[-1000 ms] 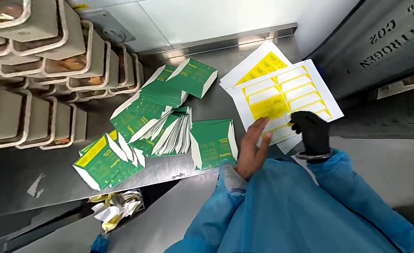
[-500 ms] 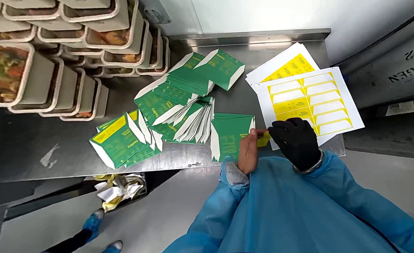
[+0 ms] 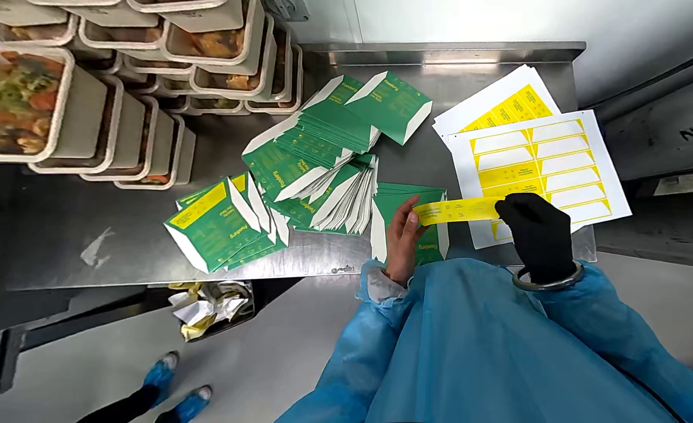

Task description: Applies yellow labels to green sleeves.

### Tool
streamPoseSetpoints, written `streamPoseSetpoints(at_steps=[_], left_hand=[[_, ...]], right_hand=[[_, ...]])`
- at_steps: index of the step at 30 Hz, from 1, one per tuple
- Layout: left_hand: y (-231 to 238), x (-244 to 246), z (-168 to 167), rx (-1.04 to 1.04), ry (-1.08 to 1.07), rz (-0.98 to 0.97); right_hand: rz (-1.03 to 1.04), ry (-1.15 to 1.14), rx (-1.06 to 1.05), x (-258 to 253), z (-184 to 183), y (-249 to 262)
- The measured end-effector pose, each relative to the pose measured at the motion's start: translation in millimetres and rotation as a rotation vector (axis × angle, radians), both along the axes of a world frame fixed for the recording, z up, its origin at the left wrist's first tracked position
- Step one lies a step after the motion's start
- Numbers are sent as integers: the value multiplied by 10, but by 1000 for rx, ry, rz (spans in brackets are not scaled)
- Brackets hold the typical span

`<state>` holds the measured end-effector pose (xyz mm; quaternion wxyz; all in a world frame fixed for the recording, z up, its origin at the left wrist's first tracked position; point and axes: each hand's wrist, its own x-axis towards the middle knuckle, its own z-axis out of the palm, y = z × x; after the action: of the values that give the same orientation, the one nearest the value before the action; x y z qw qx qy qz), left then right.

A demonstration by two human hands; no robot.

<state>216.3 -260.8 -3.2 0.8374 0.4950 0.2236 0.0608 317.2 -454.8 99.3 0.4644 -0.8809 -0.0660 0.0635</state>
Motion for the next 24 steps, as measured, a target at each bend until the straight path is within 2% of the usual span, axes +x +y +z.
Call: streamPoseSetpoints(at_steps=[4, 9, 12, 17, 20, 24], left_hand=[[44, 3, 52, 58, 23, 33], [139, -30, 22, 158, 113, 155], [236, -63, -20, 196, 288, 260], [341, 30, -320, 515, 547, 355], [384, 82, -445, 641, 627, 342], [404, 154, -592, 703, 653, 369]], right_hand=[[51, -20, -1, -101, -59, 1], [-38, 78, 35, -28, -265, 179], [-2, 64, -85, -12, -612, 318], [19, 236, -317, 178, -1233, 697], [22, 256, -392, 244, -1466, 836], [19, 287, -409, 260, -1559, 878]])
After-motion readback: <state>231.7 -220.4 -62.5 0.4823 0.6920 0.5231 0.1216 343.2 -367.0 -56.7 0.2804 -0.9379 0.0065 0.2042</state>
